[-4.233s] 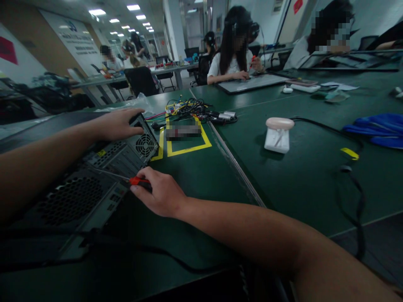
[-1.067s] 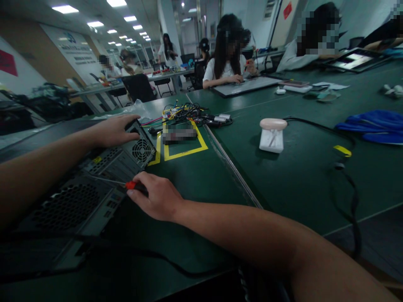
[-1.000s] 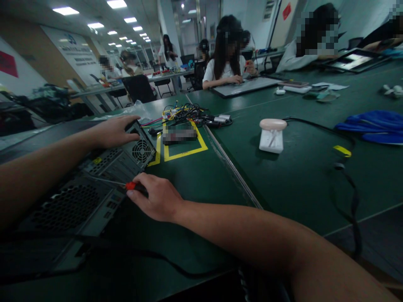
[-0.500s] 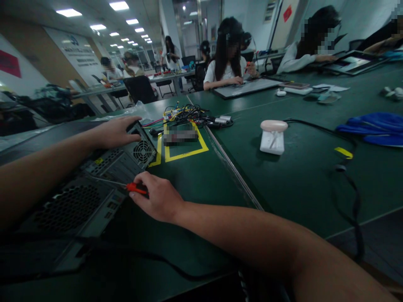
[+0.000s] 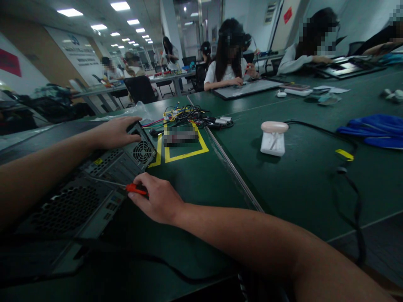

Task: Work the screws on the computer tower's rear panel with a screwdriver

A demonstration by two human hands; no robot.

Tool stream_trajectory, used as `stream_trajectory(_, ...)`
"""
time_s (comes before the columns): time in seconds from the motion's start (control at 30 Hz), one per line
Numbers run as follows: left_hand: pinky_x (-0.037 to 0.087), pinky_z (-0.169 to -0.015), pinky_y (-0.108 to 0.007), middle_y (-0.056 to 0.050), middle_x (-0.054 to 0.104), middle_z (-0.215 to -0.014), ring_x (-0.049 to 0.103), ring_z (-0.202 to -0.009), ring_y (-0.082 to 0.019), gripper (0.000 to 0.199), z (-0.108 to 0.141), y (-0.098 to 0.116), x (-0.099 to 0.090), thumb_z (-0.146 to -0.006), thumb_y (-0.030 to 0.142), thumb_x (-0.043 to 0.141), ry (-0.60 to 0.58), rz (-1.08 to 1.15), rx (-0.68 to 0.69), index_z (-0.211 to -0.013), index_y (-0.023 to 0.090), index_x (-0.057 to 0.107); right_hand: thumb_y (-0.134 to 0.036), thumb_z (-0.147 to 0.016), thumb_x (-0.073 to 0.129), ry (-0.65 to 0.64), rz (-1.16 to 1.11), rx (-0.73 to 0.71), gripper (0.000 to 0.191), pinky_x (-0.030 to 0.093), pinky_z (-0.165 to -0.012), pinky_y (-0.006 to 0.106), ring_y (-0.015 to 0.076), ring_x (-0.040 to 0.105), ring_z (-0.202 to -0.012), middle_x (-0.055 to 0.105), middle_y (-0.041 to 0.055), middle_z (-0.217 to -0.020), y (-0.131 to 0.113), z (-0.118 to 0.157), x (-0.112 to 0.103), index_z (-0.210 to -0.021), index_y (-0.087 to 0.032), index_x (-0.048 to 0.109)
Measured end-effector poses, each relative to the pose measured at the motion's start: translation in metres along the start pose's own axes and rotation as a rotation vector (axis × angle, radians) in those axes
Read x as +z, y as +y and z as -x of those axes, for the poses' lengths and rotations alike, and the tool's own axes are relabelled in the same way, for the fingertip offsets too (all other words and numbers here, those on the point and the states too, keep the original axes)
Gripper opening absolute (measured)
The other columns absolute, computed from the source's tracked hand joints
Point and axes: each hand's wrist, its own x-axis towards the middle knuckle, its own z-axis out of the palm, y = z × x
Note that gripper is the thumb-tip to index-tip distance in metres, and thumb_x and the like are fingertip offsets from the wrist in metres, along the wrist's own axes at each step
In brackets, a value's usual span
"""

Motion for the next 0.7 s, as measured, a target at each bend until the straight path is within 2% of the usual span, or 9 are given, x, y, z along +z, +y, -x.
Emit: stream_trajectory(0.7, 0.040, -0.129, -0.045, -0.020, 0.062, -0.161, 0.057, -0.150, -0.039, 0.080, 0.0027, 0.0017, -0.0020, -0.096, 0.045, 0.059, 0.011, 0.002, 0.015, -0.167, 0.009, 0.052, -0.043, -0.105, 0.066, -0.026, 0.006, 0.021, 0.021, 0.057, -0.091, 0.040, 0.0225, 0.070, -0.094, 0.073, 0.0051, -0.106, -0.0040, 0.0003, -0.0031, -0.113, -0.024, 0.060)
